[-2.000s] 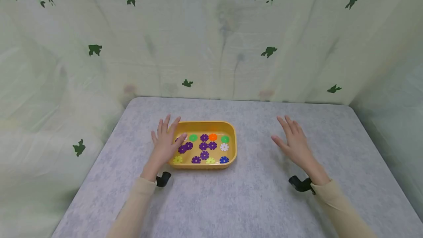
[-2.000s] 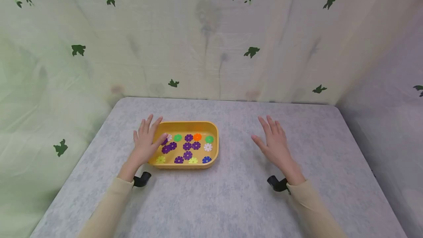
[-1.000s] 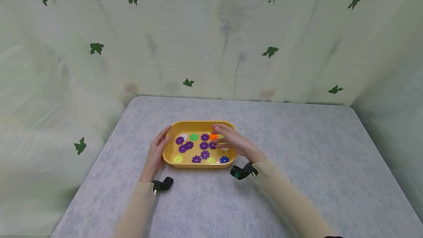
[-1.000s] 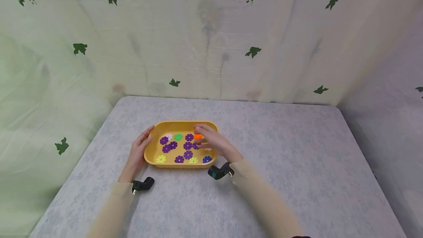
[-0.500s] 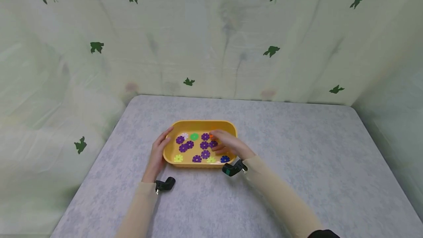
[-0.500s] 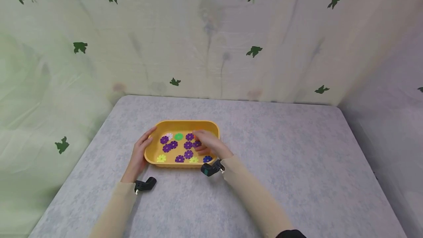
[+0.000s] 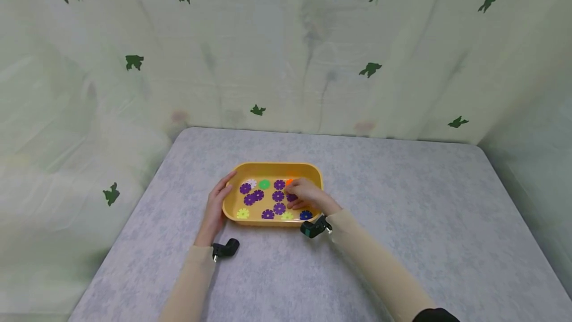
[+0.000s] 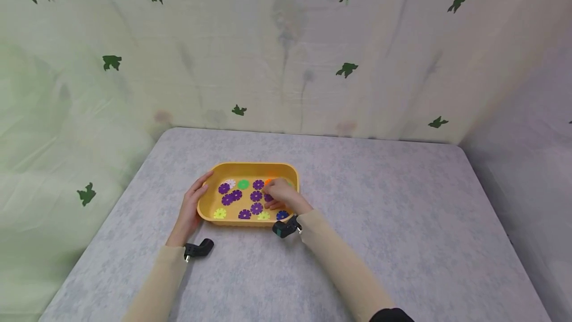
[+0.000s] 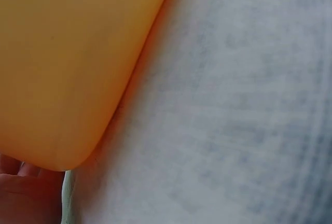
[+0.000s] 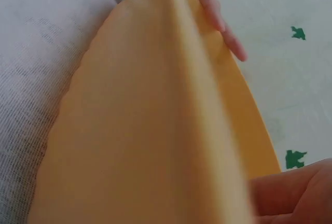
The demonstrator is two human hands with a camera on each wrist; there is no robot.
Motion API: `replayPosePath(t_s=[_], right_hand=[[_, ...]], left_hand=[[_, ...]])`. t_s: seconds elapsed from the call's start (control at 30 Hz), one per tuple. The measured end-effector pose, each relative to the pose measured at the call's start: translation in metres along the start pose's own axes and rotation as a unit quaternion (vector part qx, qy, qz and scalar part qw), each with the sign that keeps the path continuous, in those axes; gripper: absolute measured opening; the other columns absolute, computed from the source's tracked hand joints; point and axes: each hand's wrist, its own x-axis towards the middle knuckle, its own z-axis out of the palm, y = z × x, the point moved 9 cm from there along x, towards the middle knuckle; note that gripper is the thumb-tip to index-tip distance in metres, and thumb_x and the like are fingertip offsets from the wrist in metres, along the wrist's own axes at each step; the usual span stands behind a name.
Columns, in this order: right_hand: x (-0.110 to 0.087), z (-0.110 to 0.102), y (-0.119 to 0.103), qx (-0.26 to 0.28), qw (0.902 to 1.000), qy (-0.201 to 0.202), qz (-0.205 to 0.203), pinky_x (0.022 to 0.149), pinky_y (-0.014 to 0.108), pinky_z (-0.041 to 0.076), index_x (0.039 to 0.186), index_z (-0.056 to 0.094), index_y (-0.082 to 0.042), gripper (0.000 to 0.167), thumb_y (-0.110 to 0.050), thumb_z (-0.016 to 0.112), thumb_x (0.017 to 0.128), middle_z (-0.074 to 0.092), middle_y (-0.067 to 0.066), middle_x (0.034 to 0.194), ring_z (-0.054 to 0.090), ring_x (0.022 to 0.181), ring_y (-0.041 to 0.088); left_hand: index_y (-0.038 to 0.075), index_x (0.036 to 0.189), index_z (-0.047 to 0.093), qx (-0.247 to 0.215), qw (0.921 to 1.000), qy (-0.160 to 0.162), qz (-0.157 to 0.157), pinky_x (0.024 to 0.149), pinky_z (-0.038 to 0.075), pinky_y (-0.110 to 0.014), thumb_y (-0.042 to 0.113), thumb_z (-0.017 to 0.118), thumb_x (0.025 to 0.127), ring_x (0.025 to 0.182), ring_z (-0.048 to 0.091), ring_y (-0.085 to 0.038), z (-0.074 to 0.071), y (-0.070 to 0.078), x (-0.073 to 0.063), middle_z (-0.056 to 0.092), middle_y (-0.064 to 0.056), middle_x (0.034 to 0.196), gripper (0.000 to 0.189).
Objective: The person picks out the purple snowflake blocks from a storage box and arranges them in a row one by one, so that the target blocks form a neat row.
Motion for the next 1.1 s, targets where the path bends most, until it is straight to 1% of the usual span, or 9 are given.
replayPosePath(t_s=[0.13, 0.3, 0.4, 0.47, 0.63, 0.77, 0.9, 1.03, 1.1], right_hand=[[0.001, 0.002, 0.001, -0.022, 0.9997, 0.009, -0.008, 0.062, 0.03, 0.058, 0.106, 0.058, 0.005, 0.016, -0.001, 0.045, 0.098, 0.059, 0.015, 0.092, 0.066, 0.067, 0.022], [0.001, 0.003, 0.0, -0.051, 0.998, 0.022, -0.028, 0.056, 0.027, 0.056, 0.099, 0.057, 0.003, 0.01, 0.002, 0.048, 0.096, 0.058, 0.014, 0.082, 0.062, 0.058, 0.017], [0.0, 0.004, -0.004, -0.054, 0.9972, 0.017, -0.05, 0.053, 0.026, 0.055, 0.1, 0.057, 0.002, 0.009, 0.001, 0.049, 0.096, 0.059, 0.013, 0.079, 0.06, 0.055, 0.016], [-0.002, 0.005, -0.006, -0.043, 0.9971, 0.007, -0.063, 0.053, 0.027, 0.055, 0.104, 0.056, 0.002, 0.01, 0.0, 0.049, 0.097, 0.06, 0.015, 0.078, 0.058, 0.054, 0.016], [-0.012, 0.001, -0.018, -0.007, 0.9942, -0.01, -0.107, 0.058, 0.03, 0.057, 0.111, 0.056, 0.003, 0.015, -0.001, 0.051, 0.097, 0.061, 0.019, 0.086, 0.058, 0.057, 0.017], [-0.025, -0.01, -0.025, 0.013, 0.9905, -0.015, -0.136, 0.066, 0.036, 0.058, 0.114, 0.057, 0.005, 0.02, -0.004, 0.053, 0.097, 0.058, 0.017, 0.091, 0.06, 0.062, 0.017], [-0.035, -0.029, -0.026, 0.033, 0.9875, -0.014, -0.153, 0.069, 0.035, 0.058, 0.119, 0.055, 0.008, 0.026, -0.007, 0.052, 0.098, 0.059, 0.015, 0.09, 0.061, 0.065, 0.018], [-0.044, -0.057, -0.02, 0.053, 0.9841, 0.014, -0.169, 0.063, 0.028, 0.057, 0.118, 0.053, 0.007, 0.025, -0.007, 0.051, 0.097, 0.061, 0.013, 0.089, 0.059, 0.063, 0.018], [-0.051, -0.071, -0.017, 0.059, 0.9831, 0.034, -0.17, 0.062, 0.026, 0.056, 0.116, 0.053, 0.007, 0.024, -0.006, 0.051, 0.097, 0.061, 0.013, 0.088, 0.058, 0.063, 0.018]], left_hand=[[0.014, 0.145, 0.043, -0.004, 1.0, 0.0, 0.004, 0.113, 0.024, -0.033, 0.024, 0.041, 0.104, 0.139, 0.026, -0.013, 0.0, -0.001, 0.0, 0.033, 0.002, 0.152, 0.043], [0.013, 0.145, 0.042, -0.002, 1.0, 0.0, 0.007, 0.113, 0.023, -0.033, 0.024, 0.041, 0.104, 0.14, 0.025, -0.014, 0.001, 0.0, 0.001, 0.032, 0.001, 0.152, 0.043], [0.013, 0.146, 0.041, 0.0, 1.0, -0.001, 0.007, 0.114, 0.023, -0.034, 0.023, 0.04, 0.104, 0.14, 0.025, -0.015, 0.001, 0.0, 0.002, 0.032, 0.0, 0.153, 0.043], [0.013, 0.146, 0.041, 0.002, 1.0, -0.001, 0.009, 0.114, 0.023, -0.034, 0.023, 0.04, 0.104, 0.14, 0.025, -0.015, 0.001, 0.0, 0.002, 0.031, 0.0, 0.153, 0.043], [0.013, 0.145, 0.042, 0.001, 0.9999, -0.005, 0.013, 0.114, 0.023, -0.034, 0.025, 0.041, 0.104, 0.14, 0.025, -0.014, 0.0, 0.001, 0.0, 0.032, 0.001, 0.152, 0.043], [0.013, 0.145, 0.043, 0.003, 0.9999, -0.006, 0.009, 0.113, 0.024, -0.034, 0.026, 0.042, 0.104, 0.139, 0.026, -0.014, 0.0, 0.001, 0.0, 0.033, 0.001, 0.152, 0.043], [0.012, 0.145, 0.043, 0.01, 0.9999, -0.003, 0.006, 0.113, 0.025, -0.034, 0.026, 0.042, 0.104, 0.139, 0.026, -0.014, -0.001, 0.002, -0.001, 0.033, 0.0, 0.152, 0.043], [0.011, 0.145, 0.043, 0.018, 0.9998, -0.002, 0.006, 0.113, 0.025, -0.034, 0.026, 0.042, 0.104, 0.14, 0.026, -0.014, -0.001, 0.002, 0.001, 0.033, 0.0, 0.152, 0.044], [0.012, 0.145, 0.043, 0.02, 0.9998, -0.004, 0.006, 0.113, 0.025, -0.034, 0.027, 0.042, 0.103, 0.14, 0.026, -0.014, -0.001, 0.002, 0.001, 0.033, 0.0, 0.152, 0.044]])
